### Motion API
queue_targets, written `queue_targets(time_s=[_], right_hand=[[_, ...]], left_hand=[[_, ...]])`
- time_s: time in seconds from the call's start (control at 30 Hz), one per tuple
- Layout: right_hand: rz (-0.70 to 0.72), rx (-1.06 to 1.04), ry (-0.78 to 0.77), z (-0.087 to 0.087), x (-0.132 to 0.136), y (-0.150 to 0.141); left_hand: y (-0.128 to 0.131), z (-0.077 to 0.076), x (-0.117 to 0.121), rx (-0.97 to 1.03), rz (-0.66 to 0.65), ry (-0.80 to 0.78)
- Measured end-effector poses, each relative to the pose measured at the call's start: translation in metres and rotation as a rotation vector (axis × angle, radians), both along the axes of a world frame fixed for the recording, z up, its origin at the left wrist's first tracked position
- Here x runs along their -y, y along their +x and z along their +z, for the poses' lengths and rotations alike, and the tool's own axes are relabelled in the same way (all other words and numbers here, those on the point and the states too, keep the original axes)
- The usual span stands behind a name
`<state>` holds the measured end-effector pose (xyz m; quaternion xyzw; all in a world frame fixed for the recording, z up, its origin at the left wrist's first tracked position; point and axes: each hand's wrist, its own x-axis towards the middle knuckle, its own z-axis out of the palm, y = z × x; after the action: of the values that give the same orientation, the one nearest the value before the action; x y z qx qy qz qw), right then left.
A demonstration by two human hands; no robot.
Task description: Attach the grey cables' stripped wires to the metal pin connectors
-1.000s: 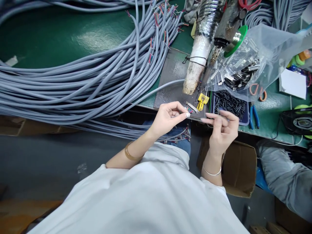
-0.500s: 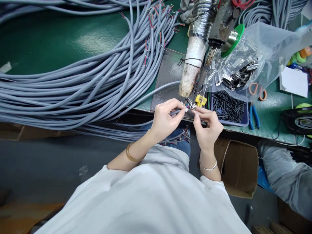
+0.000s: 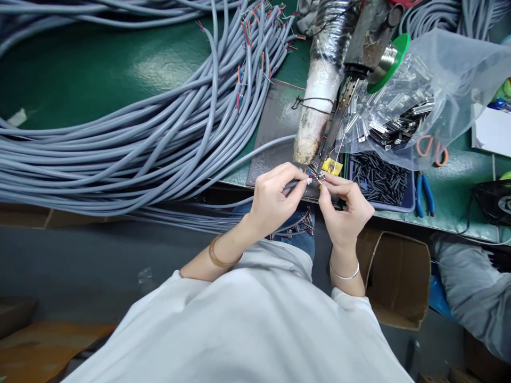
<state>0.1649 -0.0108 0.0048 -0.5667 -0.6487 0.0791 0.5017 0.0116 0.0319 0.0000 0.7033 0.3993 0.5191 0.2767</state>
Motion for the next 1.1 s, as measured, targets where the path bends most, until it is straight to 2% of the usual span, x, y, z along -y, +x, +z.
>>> queue_targets(time_s=[0.2, 0.4, 0.63, 0.93, 1.1], right_hand=[[-0.013, 0.065, 0.035, 0.006, -0.001, -0.001], [-0.038, 0.192, 0.090, 0.012, -0.004, -0.004], [-0.023, 0.162, 0.061, 0.008, -0.004, -0.003], [-0.035, 0.202, 0.085, 0.014, -0.008, -0.005], [0.000, 0.203, 0.087, 0.011, -0.007, -0.003]], left_hand=[[-0.001, 0.005, 0.001, -0.006, 0.015, 0.028], [-0.002, 0.004, 0.002, 0.007, 0.002, -0.032], [-0.002, -0.001, 0.002, 0.008, -0.014, -0.102], [-0.001, 0.002, 0.001, 0.023, 0.014, -0.013], [-0.003, -0.001, 0.001, 0.030, -0.006, -0.052]])
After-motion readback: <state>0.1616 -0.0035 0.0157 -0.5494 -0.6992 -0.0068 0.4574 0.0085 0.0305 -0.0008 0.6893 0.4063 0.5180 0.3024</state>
